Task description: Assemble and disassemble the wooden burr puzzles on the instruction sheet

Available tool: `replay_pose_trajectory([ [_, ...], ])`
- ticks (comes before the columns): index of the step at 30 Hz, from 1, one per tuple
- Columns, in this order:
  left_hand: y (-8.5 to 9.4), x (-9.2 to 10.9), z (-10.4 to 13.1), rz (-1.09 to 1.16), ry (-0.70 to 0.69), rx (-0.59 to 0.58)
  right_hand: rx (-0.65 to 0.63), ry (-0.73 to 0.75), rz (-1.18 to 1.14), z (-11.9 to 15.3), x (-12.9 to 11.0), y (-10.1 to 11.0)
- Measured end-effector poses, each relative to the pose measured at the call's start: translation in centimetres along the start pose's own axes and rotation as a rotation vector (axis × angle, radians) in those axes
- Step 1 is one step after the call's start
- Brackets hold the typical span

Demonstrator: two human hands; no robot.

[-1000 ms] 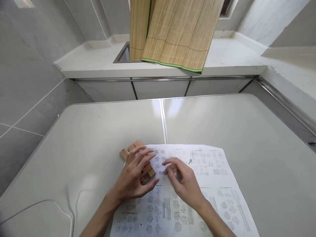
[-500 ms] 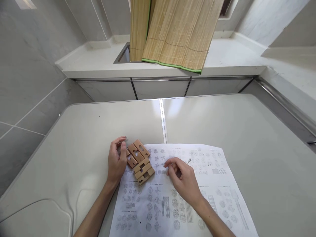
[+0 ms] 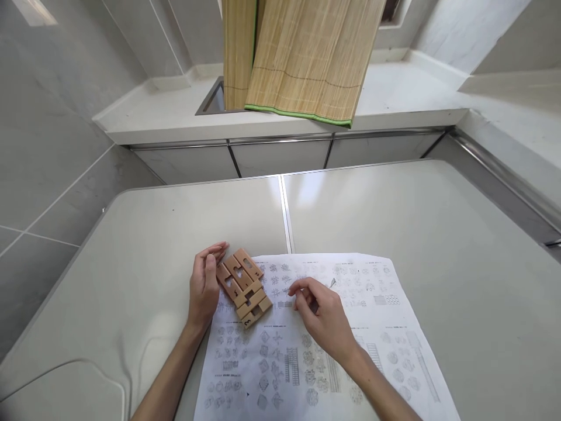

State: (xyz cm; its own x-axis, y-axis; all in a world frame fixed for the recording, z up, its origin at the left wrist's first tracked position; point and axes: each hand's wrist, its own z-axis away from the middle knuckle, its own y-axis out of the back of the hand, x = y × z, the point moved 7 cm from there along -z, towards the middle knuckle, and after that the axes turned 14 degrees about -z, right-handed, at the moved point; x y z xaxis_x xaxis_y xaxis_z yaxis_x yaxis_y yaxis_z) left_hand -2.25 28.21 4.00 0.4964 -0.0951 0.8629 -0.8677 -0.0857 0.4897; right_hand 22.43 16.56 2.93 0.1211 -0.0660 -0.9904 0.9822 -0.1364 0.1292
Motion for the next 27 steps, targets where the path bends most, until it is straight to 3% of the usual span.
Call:
replay_pose_trajectory([
  [12,0.1,-0.4,-0.1,-0.005,0.031,0.035,0.066,0.082,0.066,-0.1,0.2,1.1],
  [21,-0.1,-0.2,-0.3,-0.047,0.02,0.034,0.137,0.064,0.062,-0.3,0.4,2.8],
  [27,-0.2,-0.1,-0.2,-0.067,0.02,0.036,0.119,0.058,0.045,-0.4,0.5,2.8],
])
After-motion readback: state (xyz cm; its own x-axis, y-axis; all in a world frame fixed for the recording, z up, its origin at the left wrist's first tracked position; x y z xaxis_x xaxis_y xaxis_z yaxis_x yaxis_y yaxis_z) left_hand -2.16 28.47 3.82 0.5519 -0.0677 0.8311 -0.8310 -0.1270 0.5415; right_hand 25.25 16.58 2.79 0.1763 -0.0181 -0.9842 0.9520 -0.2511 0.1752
